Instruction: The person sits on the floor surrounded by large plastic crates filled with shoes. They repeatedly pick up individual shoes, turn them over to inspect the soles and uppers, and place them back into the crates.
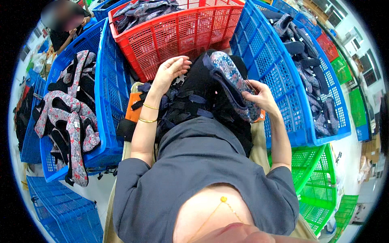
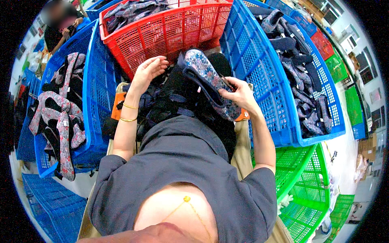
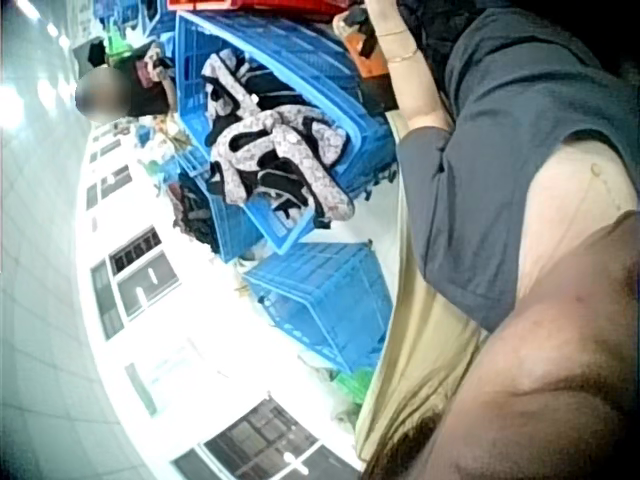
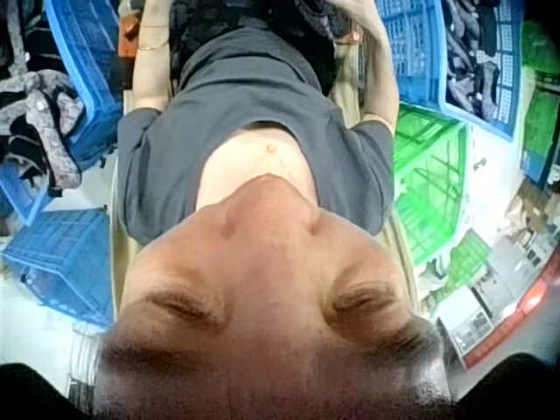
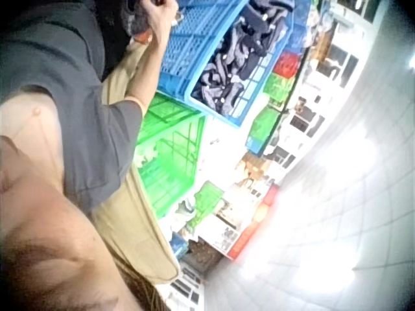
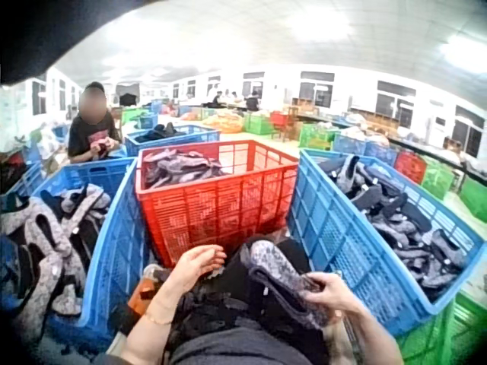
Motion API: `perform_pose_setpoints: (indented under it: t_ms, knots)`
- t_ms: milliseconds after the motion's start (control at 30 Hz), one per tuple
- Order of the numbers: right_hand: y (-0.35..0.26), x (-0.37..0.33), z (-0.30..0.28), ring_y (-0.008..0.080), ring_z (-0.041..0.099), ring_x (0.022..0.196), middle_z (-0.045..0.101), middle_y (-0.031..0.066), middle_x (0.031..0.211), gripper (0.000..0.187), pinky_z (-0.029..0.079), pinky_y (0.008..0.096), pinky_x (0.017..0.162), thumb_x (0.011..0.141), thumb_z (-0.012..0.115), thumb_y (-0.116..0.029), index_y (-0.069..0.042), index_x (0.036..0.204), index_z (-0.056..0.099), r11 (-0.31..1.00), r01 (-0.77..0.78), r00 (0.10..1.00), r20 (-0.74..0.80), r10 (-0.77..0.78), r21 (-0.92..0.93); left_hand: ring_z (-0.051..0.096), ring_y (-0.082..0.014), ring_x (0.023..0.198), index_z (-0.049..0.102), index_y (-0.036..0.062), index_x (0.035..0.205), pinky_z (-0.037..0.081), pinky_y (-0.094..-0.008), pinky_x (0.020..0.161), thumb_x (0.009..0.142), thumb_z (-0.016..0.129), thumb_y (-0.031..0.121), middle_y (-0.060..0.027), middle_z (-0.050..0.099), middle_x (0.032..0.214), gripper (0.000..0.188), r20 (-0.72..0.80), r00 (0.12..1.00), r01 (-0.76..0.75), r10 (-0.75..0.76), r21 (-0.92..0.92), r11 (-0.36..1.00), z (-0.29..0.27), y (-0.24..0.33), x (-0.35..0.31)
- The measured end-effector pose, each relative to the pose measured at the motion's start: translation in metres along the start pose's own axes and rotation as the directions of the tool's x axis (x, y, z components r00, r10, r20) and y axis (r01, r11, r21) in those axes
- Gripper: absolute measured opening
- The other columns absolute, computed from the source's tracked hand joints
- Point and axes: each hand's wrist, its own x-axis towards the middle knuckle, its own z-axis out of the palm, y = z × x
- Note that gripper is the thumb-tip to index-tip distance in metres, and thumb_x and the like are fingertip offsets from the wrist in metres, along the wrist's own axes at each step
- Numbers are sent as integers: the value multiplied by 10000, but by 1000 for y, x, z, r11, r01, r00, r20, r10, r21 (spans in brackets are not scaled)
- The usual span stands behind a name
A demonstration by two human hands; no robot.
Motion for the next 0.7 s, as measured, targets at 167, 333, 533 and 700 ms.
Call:
perform_pose_setpoints:
  t_ms: [167,333,533,700]
  knots:
    - [-15,20,-21,60,554,859,650,-13,942,345,466,234,793,769,701,-68,9,1103,653,989,51,999,13,-49,-139,477,-231,1231,343,69,1434,513,-324,905,860,689,79,-148,385,1419,670,131,956,-265,262,6,964,41,1,-7]
    - [-12,72,-43,134,585,907,662,50,992,442,468,290,861,721,715,-138,16,1129,643,955,144,937,346,-46,-261,583,-163,1015,675,36,1025,517,-267,822,792,733,50,-62,592,1124,240,264,800,-590,538,505,630,54,5,-16]
    - [-8,144,-32,254,669,836,696,97,957,353,520,353,737,816,665,-281,-107,1123,649,685,30,895,-286,-342,-727,616,-91,833,631,-24,955,516,-233,734,903,642,93,-46,654,897,129,23,973,-203,230,566,799,35,-64,-1]
    - [-6,80,9,132,628,774,684,51,865,343,496,295,706,832,708,-253,-46,1099,647,965,48,982,-165,-93,-259,650,-209,890,573,-72,1075,572,-340,789,984,502,166,-133,639,1015,264,35,979,-201,199,260,944,27,-75,-3]
